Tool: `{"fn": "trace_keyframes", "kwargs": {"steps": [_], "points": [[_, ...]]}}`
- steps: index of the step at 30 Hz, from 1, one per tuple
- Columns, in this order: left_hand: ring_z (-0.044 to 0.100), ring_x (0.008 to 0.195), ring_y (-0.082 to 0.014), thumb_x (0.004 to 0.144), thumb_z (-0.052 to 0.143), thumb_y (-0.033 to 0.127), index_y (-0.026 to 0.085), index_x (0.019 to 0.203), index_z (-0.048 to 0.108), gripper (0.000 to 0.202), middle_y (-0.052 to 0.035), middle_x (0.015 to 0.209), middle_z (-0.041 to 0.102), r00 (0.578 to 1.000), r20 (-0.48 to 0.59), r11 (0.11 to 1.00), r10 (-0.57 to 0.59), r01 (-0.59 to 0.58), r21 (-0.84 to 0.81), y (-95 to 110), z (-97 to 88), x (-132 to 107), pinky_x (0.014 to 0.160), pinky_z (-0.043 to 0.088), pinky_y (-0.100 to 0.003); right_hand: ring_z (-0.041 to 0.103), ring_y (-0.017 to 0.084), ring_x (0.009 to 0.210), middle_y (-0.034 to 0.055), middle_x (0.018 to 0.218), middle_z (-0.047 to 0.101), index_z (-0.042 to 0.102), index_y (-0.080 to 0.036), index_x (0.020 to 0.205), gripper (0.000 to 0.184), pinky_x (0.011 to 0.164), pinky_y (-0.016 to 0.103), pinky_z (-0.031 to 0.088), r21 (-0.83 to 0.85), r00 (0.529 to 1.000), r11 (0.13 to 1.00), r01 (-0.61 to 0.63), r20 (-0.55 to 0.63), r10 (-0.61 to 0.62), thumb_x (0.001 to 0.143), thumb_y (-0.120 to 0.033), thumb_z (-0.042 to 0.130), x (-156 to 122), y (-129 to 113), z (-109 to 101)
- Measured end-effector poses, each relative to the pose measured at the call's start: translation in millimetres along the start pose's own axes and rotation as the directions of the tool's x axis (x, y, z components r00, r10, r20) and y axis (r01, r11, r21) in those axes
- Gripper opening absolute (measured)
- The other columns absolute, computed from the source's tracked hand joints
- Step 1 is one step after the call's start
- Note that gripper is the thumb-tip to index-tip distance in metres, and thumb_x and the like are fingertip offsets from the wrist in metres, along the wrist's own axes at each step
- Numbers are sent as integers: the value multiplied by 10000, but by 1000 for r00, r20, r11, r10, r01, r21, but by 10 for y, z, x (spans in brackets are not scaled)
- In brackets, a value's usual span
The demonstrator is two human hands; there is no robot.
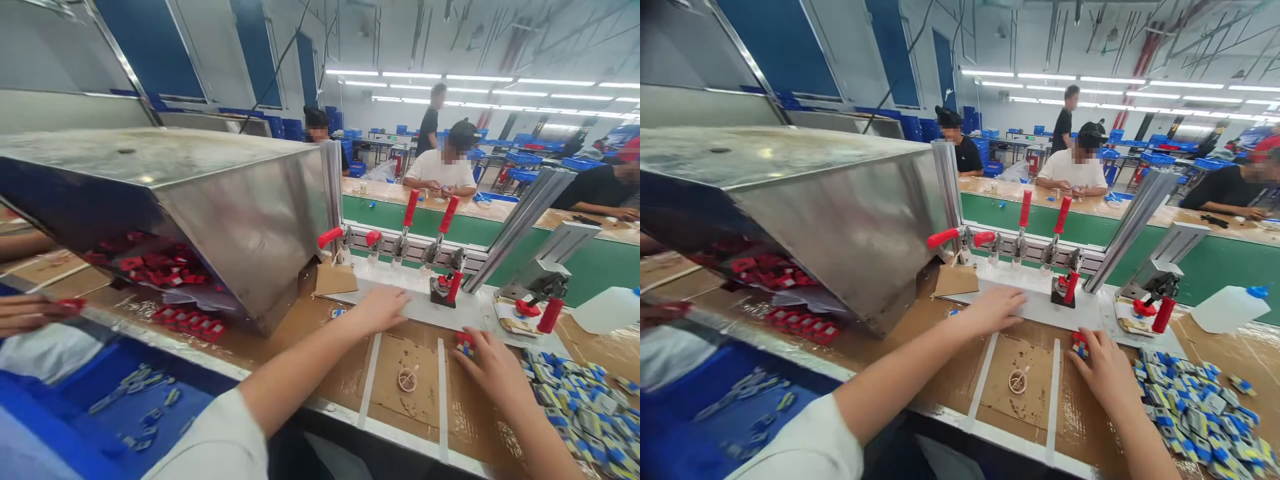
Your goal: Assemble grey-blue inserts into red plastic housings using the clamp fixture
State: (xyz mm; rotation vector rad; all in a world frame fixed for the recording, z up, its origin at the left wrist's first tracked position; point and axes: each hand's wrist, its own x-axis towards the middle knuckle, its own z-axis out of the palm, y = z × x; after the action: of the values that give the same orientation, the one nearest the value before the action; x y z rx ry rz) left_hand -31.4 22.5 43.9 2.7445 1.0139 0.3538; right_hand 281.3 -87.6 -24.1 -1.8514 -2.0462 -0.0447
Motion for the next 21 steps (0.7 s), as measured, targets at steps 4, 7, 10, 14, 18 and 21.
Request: {"fn": "trace_keyframes", "kwargs": {"steps": [4,7,10,14,18,21], "points": [[663,1052,-292,832,741,391,302,1109,691,295,-63,1089,707,941,123,949,-314,305,84,-387,-449,-941,891,482,-339,654,303,1076,122,1149,640,564,-261,1344,437,947,434,521,147,996,988,48,63,-58,953,-445,498,-182,21,87],[680,1066,-268,883,656,321,320,1183,653,300,-38,1141,720,923,133,932,-362,358,53,-531,-486,-1298,868,485,-311,653,278,1059,115,1158,648,561,-251,1333,427,939,409,523,305,995,950,59,55,-79,972,-468,498,49,-293,-42],[693,1052,-280,919,589,337,254,1147,633,246,-82,1128,730,888,56,888,-456,451,86,-499,-379,-1382,857,492,-322,649,239,1009,96,1183,671,588,-256,1289,374,876,358,520,503,959,847,173,109,-260,973,-451,541,435,-922,-232],[710,1013,-314,884,616,313,200,1098,606,242,-139,1078,740,813,16,808,-582,577,121,-413,-312,-1349,820,503,-348,611,161,715,5,883,709,641,-224,1171,386,639,255,465,627,745,736,254,358,-562,815,-331,742,983,-1892,-176],[708,1048,-328,833,659,294,232,1274,551,458,-127,1113,734,828,53,829,-558,555,59,-399,-326,-1431,820,511,-355,570,126,676,-23,758,670,695,-178,862,103,617,216,405,478,584,788,388,534,-611,791,-107,675,1348,-2434,98],[702,1058,-335,772,687,257,306,1473,418,753,-115,1239,675,854,63,856,-516,516,24,-379,-244,-1564,836,522,-371,600,168,746,32,836,682,703,-161,870,151,685,262,424,374,645,827,421,518,-562,825,-64,597,1281,-2525,111]]}}
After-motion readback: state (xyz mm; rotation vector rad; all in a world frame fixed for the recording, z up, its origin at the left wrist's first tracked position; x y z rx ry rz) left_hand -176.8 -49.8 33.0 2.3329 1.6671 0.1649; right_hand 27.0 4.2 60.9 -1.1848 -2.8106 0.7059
